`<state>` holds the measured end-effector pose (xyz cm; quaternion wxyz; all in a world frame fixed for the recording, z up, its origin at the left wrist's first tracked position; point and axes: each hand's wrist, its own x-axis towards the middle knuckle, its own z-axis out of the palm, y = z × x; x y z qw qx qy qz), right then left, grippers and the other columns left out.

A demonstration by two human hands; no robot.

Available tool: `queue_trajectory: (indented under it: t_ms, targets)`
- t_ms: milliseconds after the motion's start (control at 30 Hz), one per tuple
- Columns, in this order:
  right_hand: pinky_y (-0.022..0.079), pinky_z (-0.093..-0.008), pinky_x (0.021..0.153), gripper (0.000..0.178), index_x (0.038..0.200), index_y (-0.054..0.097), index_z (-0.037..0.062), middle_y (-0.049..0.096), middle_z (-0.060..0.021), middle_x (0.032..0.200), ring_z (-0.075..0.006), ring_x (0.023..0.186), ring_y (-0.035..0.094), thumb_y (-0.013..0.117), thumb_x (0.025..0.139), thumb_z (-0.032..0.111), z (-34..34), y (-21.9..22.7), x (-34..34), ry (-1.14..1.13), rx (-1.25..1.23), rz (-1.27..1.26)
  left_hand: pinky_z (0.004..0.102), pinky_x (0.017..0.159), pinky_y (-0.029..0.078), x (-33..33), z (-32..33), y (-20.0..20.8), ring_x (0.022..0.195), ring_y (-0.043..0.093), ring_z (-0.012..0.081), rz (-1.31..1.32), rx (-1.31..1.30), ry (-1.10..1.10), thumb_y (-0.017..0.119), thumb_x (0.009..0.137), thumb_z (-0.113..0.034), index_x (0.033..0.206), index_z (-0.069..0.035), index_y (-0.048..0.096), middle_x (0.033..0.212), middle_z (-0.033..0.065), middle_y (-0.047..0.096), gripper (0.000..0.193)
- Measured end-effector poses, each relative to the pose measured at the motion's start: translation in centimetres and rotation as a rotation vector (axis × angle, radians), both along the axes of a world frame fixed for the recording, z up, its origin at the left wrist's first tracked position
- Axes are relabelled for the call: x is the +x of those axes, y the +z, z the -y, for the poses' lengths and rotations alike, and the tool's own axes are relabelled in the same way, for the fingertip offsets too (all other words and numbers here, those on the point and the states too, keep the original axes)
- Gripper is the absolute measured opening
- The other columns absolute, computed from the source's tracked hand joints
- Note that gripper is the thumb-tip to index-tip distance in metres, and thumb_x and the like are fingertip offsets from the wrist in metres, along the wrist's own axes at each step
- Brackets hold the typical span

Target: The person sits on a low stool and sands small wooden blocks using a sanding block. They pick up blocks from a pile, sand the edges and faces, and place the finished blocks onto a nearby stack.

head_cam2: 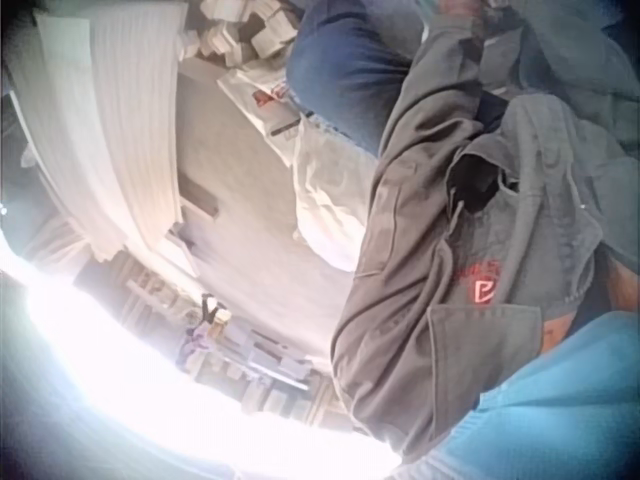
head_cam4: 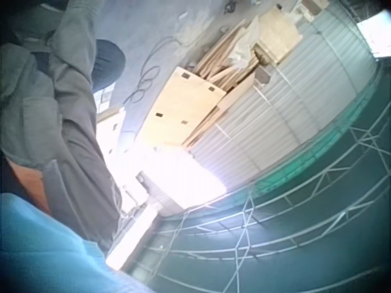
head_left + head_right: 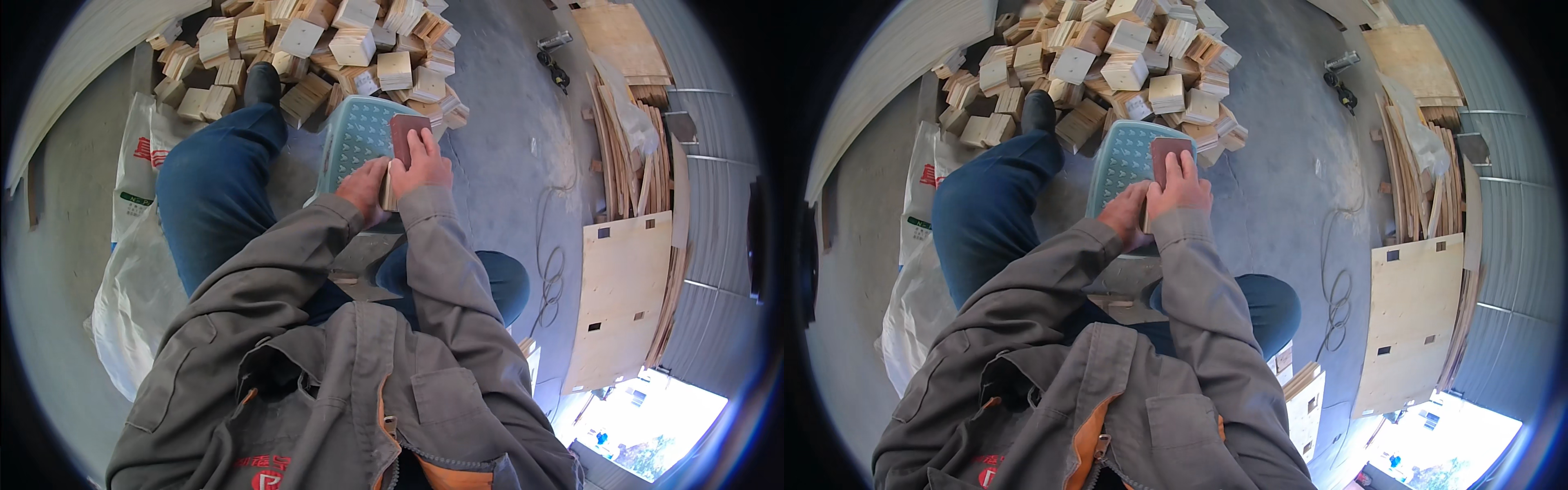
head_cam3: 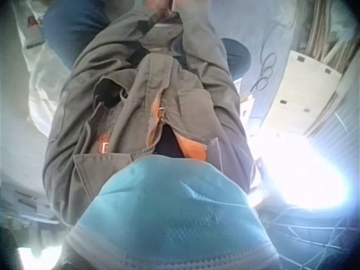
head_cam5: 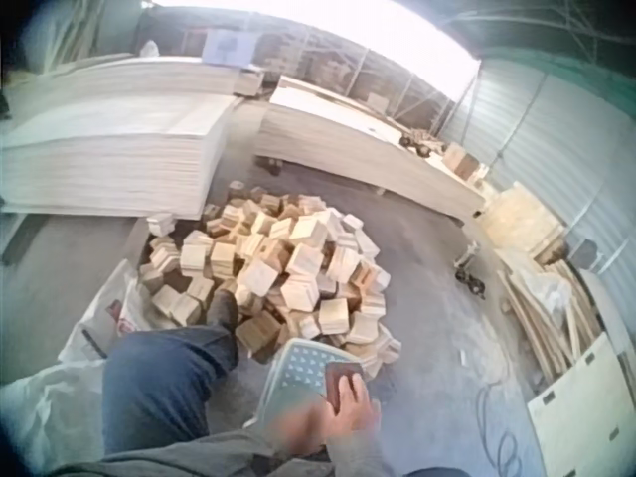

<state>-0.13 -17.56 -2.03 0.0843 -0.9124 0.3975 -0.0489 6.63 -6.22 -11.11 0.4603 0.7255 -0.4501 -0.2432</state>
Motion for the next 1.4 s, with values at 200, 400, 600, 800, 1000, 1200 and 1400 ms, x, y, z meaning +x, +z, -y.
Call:
queue_trajectory:
  t_ms: [200, 400, 600, 800, 1000, 1200, 1400]
  targets:
    - [0.048, -0.0502, 0.105, 0.067, 0.148, 0.059, 0.0071, 0.049, -0.0189, 0.158, -0.0426, 0.123, 0.06, 0.077, 0.085, 0.02, -3.9, -0.3, -6.3, 0.253, -0.05, 0.183, 0.0517, 0.11, 0.047, 0.0, 0.0, -1.9, 0.138, 0.053, 0.0387, 0.002, -0.041, 0.04, 0.091, 0.071, -0.031, 0.151, -0.014, 0.041, 0.147, 0.0164, 0.054, 0.096]
    - [0.048, -0.0511, 0.103, 0.068, 0.147, 0.06, 0.0114, 0.047, -0.0135, 0.16, -0.0389, 0.119, 0.058, 0.079, 0.082, 0.021, -8.0, 1.1, -13.4, 0.27, 0.018, 0.157, 0.0484, 0.109, 0.048, 0.0, 0.5, -2.1, 0.135, 0.055, 0.0409, -0.001, -0.074, 0.031, 0.09, 0.076, -0.032, 0.149, -0.012, 0.044, 0.143, 0.0201, 0.056, 0.089]
    - [0.048, -0.0509, 0.104, 0.069, 0.147, 0.061, 0.0122, 0.048, -0.0127, 0.16, -0.0387, 0.12, 0.058, 0.079, 0.081, 0.021, -7.3, 0.8, -12.7, 0.242, -0.005, 0.174, 0.0468, 0.11, 0.049, -0.1, 0.2, -0.7, 0.134, 0.055, 0.0421, -0.012, -0.047, 0.014, 0.091, 0.075, -0.032, 0.149, -0.01, 0.043, 0.143, 0.0215, 0.056, 0.091]
    - [0.048, -0.0482, 0.109, 0.066, 0.146, 0.062, 0.0102, 0.052, -0.0157, 0.157, -0.04, 0.128, 0.059, 0.077, 0.082, 0.017, -3.0, -0.5, -6.0, 0.184, -0.032, 0.232, 0.0484, 0.11, 0.048, 0.2, 0.1, -1.4, 0.136, 0.054, 0.0409, -0.007, -0.028, 0.025, 0.092, 0.07, -0.031, 0.15, -0.012, 0.042, 0.145, 0.0195, 0.055, 0.097]
    - [0.047, -0.0489, 0.109, 0.063, 0.15, 0.06, 0.0213, 0.049, -0.0042, 0.161, -0.038, 0.126, 0.059, 0.071, 0.088, 0.029, 0.7, 0.3, -0.7, -0.008, 0.078, 0.018, 0.046, 0.114, 0.047, 0.1, 0.0, 0.1, 0.136, 0.053, 0.042, -0.039, 0.055, -0.002, 0.095, 0.066, -0.028, 0.151, -0.01, 0.041, 0.145, 0.0211, 0.054, 0.103]
    - [0.047, -0.0507, 0.108, 0.068, 0.151, 0.058, 0.0175, 0.047, -0.0081, 0.162, -0.039, 0.124, 0.058, 0.075, 0.087, 0.03, -1.0, -1.5, -4.1, 0.106, -0.039, 0.141, 0.0454, 0.113, 0.047, 0.0, 0.2, -1.0, 0.135, 0.054, 0.0413, -0.004, 0.029, -0.001, 0.094, 0.067, -0.029, 0.15, -0.011, 0.041, 0.145, 0.0214, 0.054, 0.101]
    - [0.047, -0.0528, 0.106, 0.072, 0.151, 0.057, 0.0126, 0.044, -0.0123, 0.162, -0.04, 0.123, 0.056, 0.079, 0.084, 0.025, -6.0, -0.8, -11.7, 0.229, -0.03, 0.176, 0.0501, 0.108, 0.049, -0.2, 0.3, -1.8, 0.131, 0.056, 0.043, 0.008, -0.092, 0.042, 0.091, 0.073, -0.032, 0.149, -0.013, 0.044, 0.143, 0.02, 0.056, 0.091]
